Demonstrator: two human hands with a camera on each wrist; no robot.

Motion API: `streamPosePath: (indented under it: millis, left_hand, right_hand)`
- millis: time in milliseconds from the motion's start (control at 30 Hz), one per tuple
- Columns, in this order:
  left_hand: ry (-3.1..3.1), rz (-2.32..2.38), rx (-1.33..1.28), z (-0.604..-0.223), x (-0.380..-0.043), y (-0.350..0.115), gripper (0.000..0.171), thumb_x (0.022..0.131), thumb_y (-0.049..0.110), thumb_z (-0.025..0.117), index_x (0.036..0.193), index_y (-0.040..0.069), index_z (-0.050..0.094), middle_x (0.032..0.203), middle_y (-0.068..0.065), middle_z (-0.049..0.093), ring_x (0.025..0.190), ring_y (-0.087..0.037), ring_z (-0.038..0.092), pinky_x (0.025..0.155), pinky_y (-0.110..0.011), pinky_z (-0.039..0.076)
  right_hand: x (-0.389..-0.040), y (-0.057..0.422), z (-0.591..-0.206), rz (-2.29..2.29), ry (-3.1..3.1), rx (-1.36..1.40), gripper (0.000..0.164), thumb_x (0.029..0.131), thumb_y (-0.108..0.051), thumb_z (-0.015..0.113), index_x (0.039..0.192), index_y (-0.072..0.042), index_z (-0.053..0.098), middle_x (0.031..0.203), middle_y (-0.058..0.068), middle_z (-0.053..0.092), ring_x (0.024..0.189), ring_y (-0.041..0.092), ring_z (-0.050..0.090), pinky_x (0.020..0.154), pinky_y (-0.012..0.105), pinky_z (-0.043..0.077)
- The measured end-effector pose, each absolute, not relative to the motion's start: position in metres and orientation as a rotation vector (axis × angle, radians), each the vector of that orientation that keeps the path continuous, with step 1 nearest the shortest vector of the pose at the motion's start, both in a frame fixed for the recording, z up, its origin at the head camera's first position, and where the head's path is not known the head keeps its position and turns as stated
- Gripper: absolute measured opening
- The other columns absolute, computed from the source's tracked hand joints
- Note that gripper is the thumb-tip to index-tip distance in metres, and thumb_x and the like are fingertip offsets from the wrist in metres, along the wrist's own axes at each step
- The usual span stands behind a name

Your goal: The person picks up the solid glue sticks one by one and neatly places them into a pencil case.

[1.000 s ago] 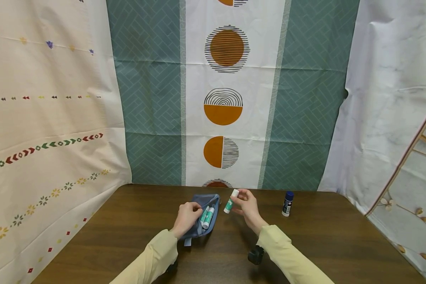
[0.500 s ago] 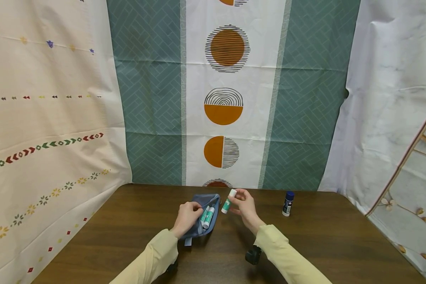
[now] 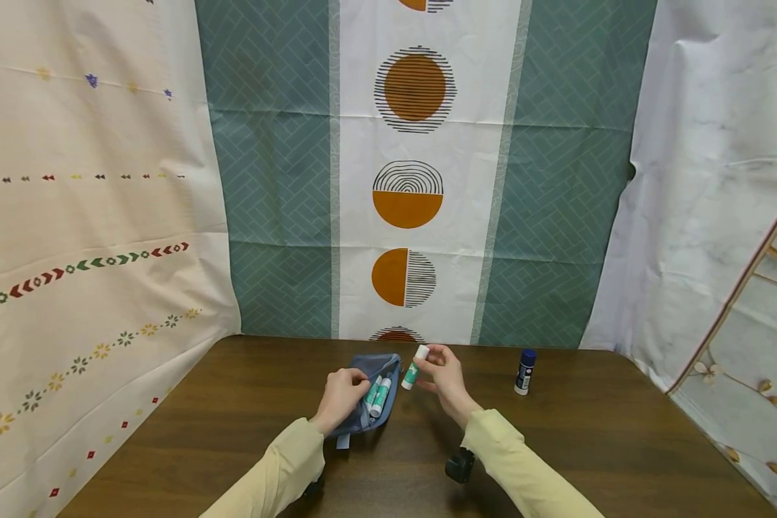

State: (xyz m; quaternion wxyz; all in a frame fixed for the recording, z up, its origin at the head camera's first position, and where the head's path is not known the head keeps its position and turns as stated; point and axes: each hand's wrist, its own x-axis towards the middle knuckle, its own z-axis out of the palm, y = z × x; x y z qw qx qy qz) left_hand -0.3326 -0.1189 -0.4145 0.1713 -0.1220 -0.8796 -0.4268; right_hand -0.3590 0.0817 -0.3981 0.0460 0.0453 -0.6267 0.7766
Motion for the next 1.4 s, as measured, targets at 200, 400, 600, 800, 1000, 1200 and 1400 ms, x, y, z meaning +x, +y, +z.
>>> streamPosePath:
  millis: [200, 400, 600, 800, 1000, 1200, 1400]
  left_hand:
    - [-2.497, -1.196, -0.351, -0.4139, -0.3325, -0.1189, 0.011, 0.082, 0.005, 0.060, 0.084, 0.000, 0.069, 0.075, -0.002, 0.061, 0.064, -0.013, 0.051, 0.058, -0.029, 0.044]
    - [-2.496, -1.202, -0.358, -0.4135, -0.3320, -0.1204, 0.011, 0.082, 0.006, 0.059, 0.083, 0.000, 0.068, 0.075, -0.002, 0.060, 0.065, -0.014, 0.051, 0.059, -0.030, 0.044]
    - [-2.506, -1.195, -0.343, -0.4141, -0.3333, -0.1231, 0.011, 0.082, 0.006, 0.059, 0.084, 0.001, 0.069, 0.076, -0.002, 0.060, 0.065, -0.014, 0.051, 0.060, -0.030, 0.045]
    - [-2.511, -1.178, -0.340, -0.4139, -0.3342, -0.1236, 0.011, 0.082, 0.006, 0.059, 0.084, 0.001, 0.069, 0.076, -0.002, 0.060, 0.066, -0.015, 0.051, 0.061, -0.030, 0.045]
    - [-2.516, -1.176, -0.332, -0.4162, -0.3350, -0.1241, 0.011, 0.083, 0.007, 0.059, 0.084, 0.002, 0.069, 0.076, -0.002, 0.060, 0.067, -0.015, 0.050, 0.062, -0.031, 0.045]
    - [-2.516, -1.173, -0.324, -0.4173, -0.3363, -0.1241, 0.011, 0.083, 0.007, 0.059, 0.083, 0.002, 0.069, 0.076, -0.002, 0.060, 0.067, -0.015, 0.050, 0.062, -0.031, 0.045]
    - [-2.507, -1.174, -0.329, -0.4173, -0.3372, -0.1238, 0.011, 0.082, 0.007, 0.059, 0.083, 0.002, 0.069, 0.075, -0.001, 0.060, 0.066, -0.014, 0.051, 0.061, -0.030, 0.045]
  right_hand:
    - [-0.3581, 0.0798, -0.3970, 2.381, -1.918, 0.147, 0.034, 0.082, -0.001, 0.063, 0.110, 0.003, 0.046, 0.095, 0.014, 0.052, 0.080, 0.024, 0.056, 0.074, 0.053, 0.043]
    - [-0.3589, 0.0782, -0.3973, 2.383, -1.919, 0.165, 0.035, 0.082, -0.001, 0.063, 0.112, 0.004, 0.045, 0.095, 0.014, 0.051, 0.081, 0.025, 0.056, 0.072, 0.051, 0.045]
    - [-0.3602, 0.0790, -0.3980, 2.392, -1.907, 0.161, 0.034, 0.082, -0.001, 0.063, 0.111, 0.003, 0.045, 0.095, 0.014, 0.051, 0.080, 0.023, 0.056, 0.072, 0.051, 0.045]
    - [-0.3603, 0.0788, -0.3986, 2.387, -1.911, 0.163, 0.033, 0.082, 0.000, 0.063, 0.110, 0.003, 0.046, 0.095, 0.015, 0.051, 0.078, 0.023, 0.056, 0.070, 0.050, 0.046]
    - [-0.3592, 0.0763, -0.3998, 2.388, -1.922, 0.165, 0.033, 0.083, -0.001, 0.063, 0.110, 0.003, 0.046, 0.096, 0.015, 0.052, 0.079, 0.023, 0.056, 0.074, 0.053, 0.043]
    - [-0.3582, 0.0741, -0.4005, 2.388, -1.959, 0.170, 0.034, 0.083, -0.002, 0.063, 0.112, 0.003, 0.046, 0.098, 0.016, 0.052, 0.080, 0.024, 0.056, 0.073, 0.052, 0.044]
    - [-0.3583, 0.0722, -0.4021, 2.397, -1.976, 0.157, 0.033, 0.083, -0.002, 0.062, 0.111, 0.003, 0.045, 0.098, 0.016, 0.052, 0.084, 0.029, 0.055, 0.070, 0.050, 0.046]
